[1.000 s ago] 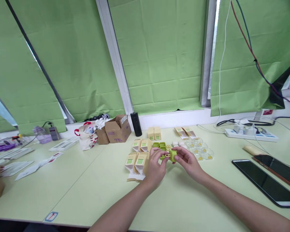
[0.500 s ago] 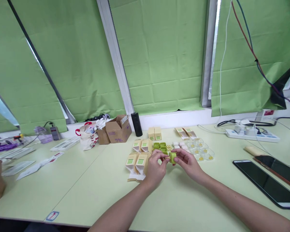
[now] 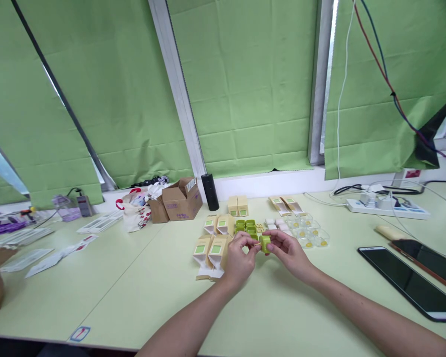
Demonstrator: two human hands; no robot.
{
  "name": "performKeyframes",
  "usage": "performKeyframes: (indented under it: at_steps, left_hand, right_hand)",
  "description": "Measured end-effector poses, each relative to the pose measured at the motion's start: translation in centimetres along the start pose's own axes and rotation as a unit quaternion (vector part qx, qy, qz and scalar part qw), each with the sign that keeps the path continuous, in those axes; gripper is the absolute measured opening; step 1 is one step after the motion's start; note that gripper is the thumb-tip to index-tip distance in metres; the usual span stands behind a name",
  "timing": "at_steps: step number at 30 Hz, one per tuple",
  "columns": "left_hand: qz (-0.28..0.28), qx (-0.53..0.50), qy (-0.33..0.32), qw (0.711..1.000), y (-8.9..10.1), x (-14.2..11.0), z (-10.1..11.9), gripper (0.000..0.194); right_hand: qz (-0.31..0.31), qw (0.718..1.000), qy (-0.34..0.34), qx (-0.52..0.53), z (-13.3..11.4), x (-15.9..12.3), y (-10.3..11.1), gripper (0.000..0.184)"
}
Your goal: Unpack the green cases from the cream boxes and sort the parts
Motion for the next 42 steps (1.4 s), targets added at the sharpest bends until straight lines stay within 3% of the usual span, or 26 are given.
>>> performKeyframes:
  at_steps: [17, 22, 25, 28, 34, 39, 42]
  left_hand:
    - [-0.022, -0.021, 0.009, 1.0, -0.4, 0.1, -0.5, 0.011]
    - [-0.01, -0.012, -0.002, 1.0, -0.5, 0.1, 0.0, 0.003]
    - [-0.006, 0.013, -0.017, 1.0, -0.3, 0.0, 0.5, 0.022]
    - [0.0, 0.046, -0.025, 0.999, 0.1, -0.1, 0.8, 0.038]
    - [-0.03, 0.062, -0.025, 0.997, 0.1, 0.0, 1.1, 0.047]
    - [-0.074, 0.047, -0.035, 0.996, -0.4, 0.0, 1.1, 0.043]
    - [-0.067, 0.045, -0.035, 0.996, -0.3, 0.1, 0.7, 0.04]
  right_hand:
    - [-0.007, 0.999, -0.012, -0.034, 0.9, 0.0, 0.3, 0.041]
    - [0.0, 0.998, 0.021, -0.058, 0.1, -0.1, 0.2, 0.038]
    - [0.016, 0.992, 0.048, -0.116, -0.6, -0.3, 0.4, 0.036]
    - [0.041, 0.977, 0.072, -0.197, -1.0, -0.5, 0.6, 0.042]
    - [0.041, 0.924, 0.133, -0.357, -1.0, -0.9, 0.6, 0.047]
    - [-0.002, 0.865, 0.225, -0.449, -1.5, -1.2, 0.0, 0.061]
    - [0.001, 0.845, 0.246, -0.475, -1.8, -1.2, 0.0, 0.065]
Point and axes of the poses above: each hand's wrist, its own x-axis towards the middle knuckle, its own y-axis out of the back of the hand, z = x × y, the point moved 3 cm from there along x, towards the middle knuckle, and after that the axes turned 12 degrees about -z, right-handed, at the moved point
